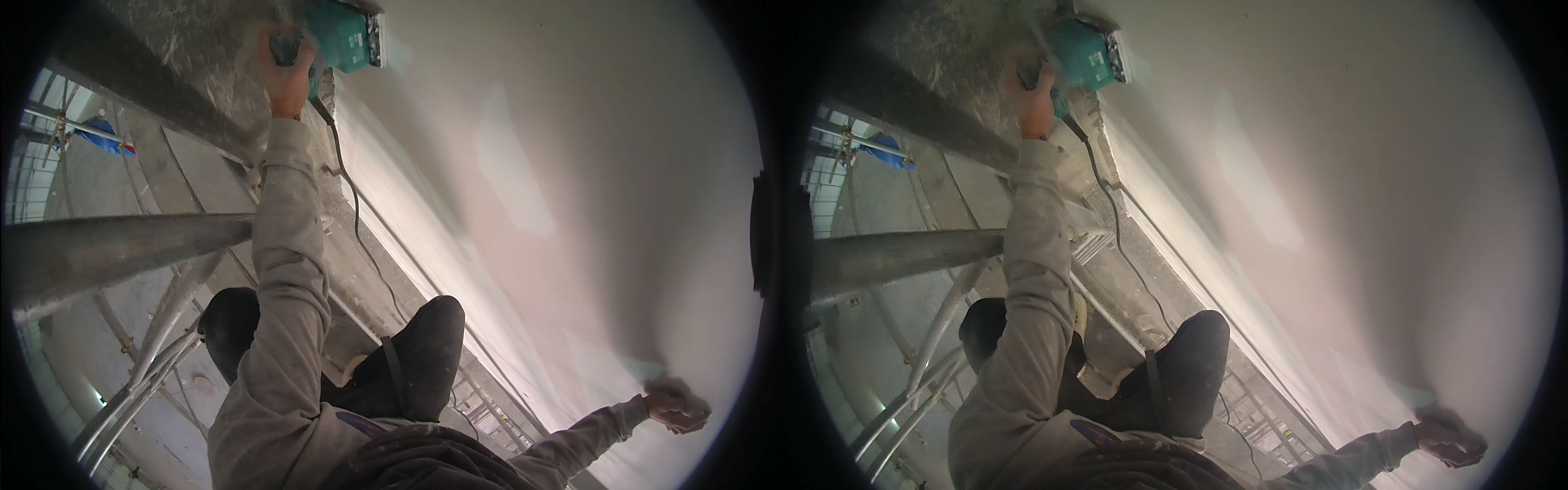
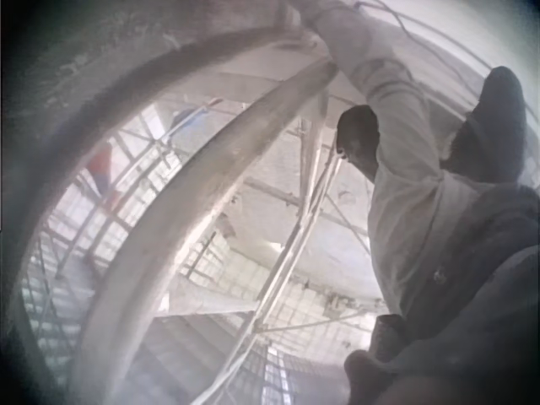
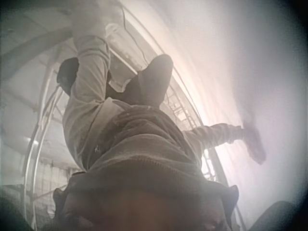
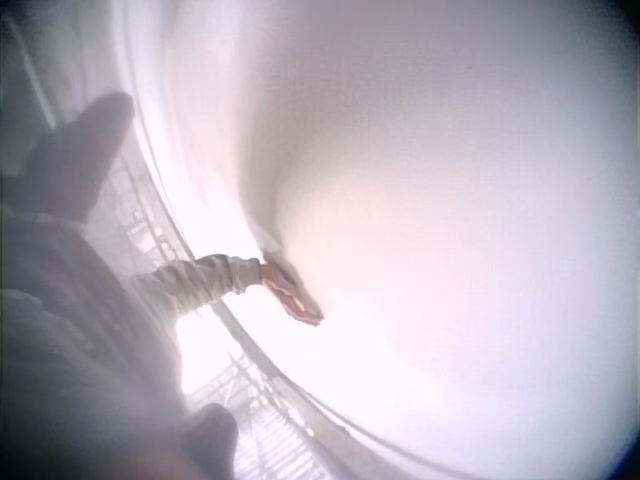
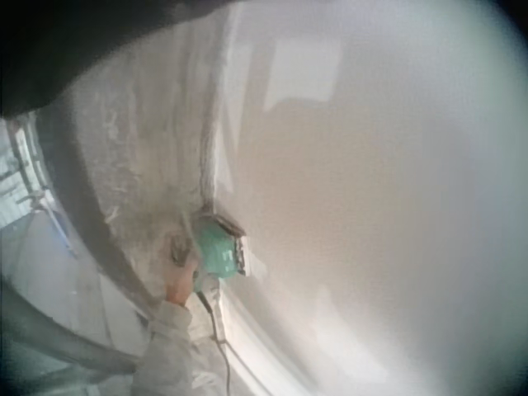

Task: The person uses a handheld electric sander to smooth a white ceiling surface while standing on scaffolding. The person moves the sander across the ceiling in steady strokes, occasionally repositioning to reach adjacent areas.

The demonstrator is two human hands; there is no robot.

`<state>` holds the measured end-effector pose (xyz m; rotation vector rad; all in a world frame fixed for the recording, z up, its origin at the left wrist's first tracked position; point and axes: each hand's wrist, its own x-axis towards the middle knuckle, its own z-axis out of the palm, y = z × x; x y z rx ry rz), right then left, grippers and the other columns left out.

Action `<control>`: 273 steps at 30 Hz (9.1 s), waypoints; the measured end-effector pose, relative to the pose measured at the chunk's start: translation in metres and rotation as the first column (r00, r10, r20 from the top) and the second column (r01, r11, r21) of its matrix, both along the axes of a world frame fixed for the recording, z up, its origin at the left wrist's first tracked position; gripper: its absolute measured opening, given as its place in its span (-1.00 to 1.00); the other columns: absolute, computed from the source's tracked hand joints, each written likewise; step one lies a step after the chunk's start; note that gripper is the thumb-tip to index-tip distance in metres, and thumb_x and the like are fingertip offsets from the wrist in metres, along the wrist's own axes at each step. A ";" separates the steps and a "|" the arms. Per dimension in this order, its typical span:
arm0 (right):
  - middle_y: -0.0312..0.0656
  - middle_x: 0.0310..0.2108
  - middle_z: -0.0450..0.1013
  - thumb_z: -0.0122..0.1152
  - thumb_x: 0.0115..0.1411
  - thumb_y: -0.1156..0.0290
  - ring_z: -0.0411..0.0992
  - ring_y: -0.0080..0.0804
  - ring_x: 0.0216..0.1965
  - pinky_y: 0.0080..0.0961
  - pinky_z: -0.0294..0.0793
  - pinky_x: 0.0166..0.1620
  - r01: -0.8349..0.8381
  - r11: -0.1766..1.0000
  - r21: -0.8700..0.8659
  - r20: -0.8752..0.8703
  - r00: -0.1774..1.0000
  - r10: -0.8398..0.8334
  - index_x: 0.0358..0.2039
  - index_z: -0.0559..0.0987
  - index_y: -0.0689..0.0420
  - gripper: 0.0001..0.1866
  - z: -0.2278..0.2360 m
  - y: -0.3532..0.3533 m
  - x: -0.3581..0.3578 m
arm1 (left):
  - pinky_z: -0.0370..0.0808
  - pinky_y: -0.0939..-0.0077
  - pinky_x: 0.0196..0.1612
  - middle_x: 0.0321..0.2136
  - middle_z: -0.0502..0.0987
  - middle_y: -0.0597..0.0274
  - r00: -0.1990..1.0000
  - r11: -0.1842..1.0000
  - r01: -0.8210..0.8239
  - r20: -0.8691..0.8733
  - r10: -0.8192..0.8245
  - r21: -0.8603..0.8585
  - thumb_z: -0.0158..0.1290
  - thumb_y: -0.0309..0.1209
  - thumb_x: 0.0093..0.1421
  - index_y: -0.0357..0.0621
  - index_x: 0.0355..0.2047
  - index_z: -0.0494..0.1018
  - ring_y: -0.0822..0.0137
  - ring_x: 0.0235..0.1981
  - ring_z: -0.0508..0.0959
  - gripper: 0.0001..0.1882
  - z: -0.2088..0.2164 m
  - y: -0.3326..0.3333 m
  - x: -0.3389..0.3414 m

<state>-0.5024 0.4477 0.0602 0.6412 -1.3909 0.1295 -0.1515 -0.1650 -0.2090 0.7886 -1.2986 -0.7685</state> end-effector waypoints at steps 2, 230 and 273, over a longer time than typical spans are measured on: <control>0.06 0.10 0.28 -0.25 0.32 -0.18 0.26 0.04 0.12 0.05 0.24 0.13 0.059 0.998 -0.021 -0.027 0.998 -0.060 0.14 0.30 0.21 -0.30 0.000 0.000 -0.001 | 0.41 0.47 -0.19 -0.29 0.45 0.23 0.997 0.999 0.010 -0.074 -0.007 0.037 0.16 -0.48 0.01 -0.18 -0.19 0.41 0.38 -0.29 0.44 -0.69 -0.009 0.001 -0.002; -0.03 0.19 0.17 -0.25 0.19 -0.17 0.19 0.00 0.11 -0.02 0.15 0.08 0.093 0.995 0.022 -0.009 0.996 -0.093 0.23 0.22 0.07 -0.26 -0.005 0.029 -0.022 | 0.43 0.42 -0.20 -0.31 0.48 0.18 0.987 0.960 0.081 -0.157 -0.040 0.269 0.18 -0.48 -0.01 -0.26 -0.20 0.43 0.29 -0.32 0.47 -0.67 -0.075 -0.014 0.000; -0.23 -0.13 0.32 -0.03 -0.10 0.20 0.31 -0.21 -0.07 0.09 0.16 -0.04 -0.350 0.885 -0.308 0.173 0.894 0.414 -0.04 0.46 -0.10 -0.48 -0.112 -0.200 0.090 | 0.36 0.27 -0.12 -0.24 0.38 0.13 0.928 0.862 0.185 -0.372 0.004 0.472 0.12 -0.35 0.03 -0.27 -0.26 0.38 0.21 -0.22 0.37 -0.69 -0.113 0.040 -0.007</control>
